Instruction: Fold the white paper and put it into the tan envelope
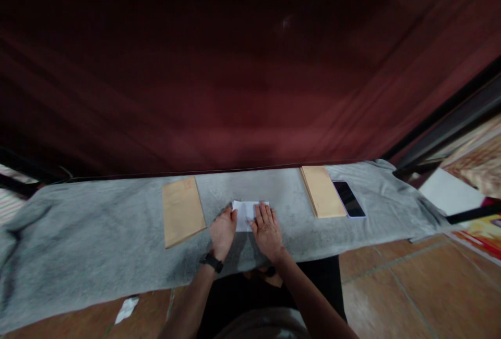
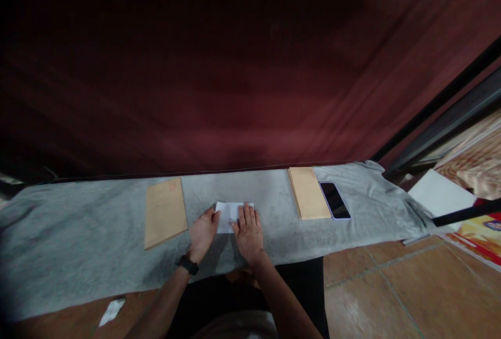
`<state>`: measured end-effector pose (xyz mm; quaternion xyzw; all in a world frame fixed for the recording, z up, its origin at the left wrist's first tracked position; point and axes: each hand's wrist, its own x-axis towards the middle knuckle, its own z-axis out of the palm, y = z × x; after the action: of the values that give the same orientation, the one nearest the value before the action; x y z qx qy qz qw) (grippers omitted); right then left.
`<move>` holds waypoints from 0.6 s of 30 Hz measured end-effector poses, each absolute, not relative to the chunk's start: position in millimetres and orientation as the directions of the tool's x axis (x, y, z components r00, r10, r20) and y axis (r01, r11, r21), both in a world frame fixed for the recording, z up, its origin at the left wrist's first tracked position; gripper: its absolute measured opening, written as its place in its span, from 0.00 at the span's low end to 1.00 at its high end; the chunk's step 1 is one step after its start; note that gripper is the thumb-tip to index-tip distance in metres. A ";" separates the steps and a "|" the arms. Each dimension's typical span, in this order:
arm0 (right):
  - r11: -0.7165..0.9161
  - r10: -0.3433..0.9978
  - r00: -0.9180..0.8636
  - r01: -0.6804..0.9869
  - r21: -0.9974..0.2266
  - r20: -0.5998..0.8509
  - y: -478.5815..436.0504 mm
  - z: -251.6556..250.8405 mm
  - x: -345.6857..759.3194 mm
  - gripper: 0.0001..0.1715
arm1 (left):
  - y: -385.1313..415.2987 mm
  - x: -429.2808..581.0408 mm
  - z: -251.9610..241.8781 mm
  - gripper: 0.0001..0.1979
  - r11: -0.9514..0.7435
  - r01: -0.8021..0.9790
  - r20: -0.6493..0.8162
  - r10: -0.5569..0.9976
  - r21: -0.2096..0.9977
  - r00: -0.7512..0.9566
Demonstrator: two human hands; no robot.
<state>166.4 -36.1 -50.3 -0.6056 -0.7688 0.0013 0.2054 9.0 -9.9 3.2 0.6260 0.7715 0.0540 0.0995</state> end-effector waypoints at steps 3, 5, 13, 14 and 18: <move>0.252 0.933 -0.173 0.940 -0.229 0.317 -36.0 -49.7 165.1 0.33 | -11.0 10.3 3.1 0.18 0.246 0.943 -0.103 0.968 0.224 -0.228; 0.245 0.934 -0.168 0.944 -0.223 0.316 -36.0 -48.8 164.2 0.33 | -13.3 11.3 1.7 0.19 0.261 0.934 -0.069 0.965 0.245 -0.252; 0.235 0.958 -0.188 0.947 -0.218 0.218 -35.4 -46.4 165.4 0.32 | -32.8 31.1 -19.0 0.24 -0.281 0.915 0.248 0.945 0.290 0.212; 0.234 0.960 -0.191 0.949 -0.212 0.205 -35.4 -46.8 165.7 0.32 | -34.8 33.5 -23.3 0.25 -0.336 0.894 0.239 0.932 0.296 0.272; 0.222 0.962 -0.178 0.952 -0.210 0.208 -35.2 -48.8 165.3 0.32 | -37.5 33.2 -37.4 0.28 -0.344 0.898 0.164 0.937 0.275 0.309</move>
<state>165.3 -35.2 -48.8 -0.6234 -0.7674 0.0164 0.1486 33.2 -37.5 -37.4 0.8063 0.5689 0.1482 0.0661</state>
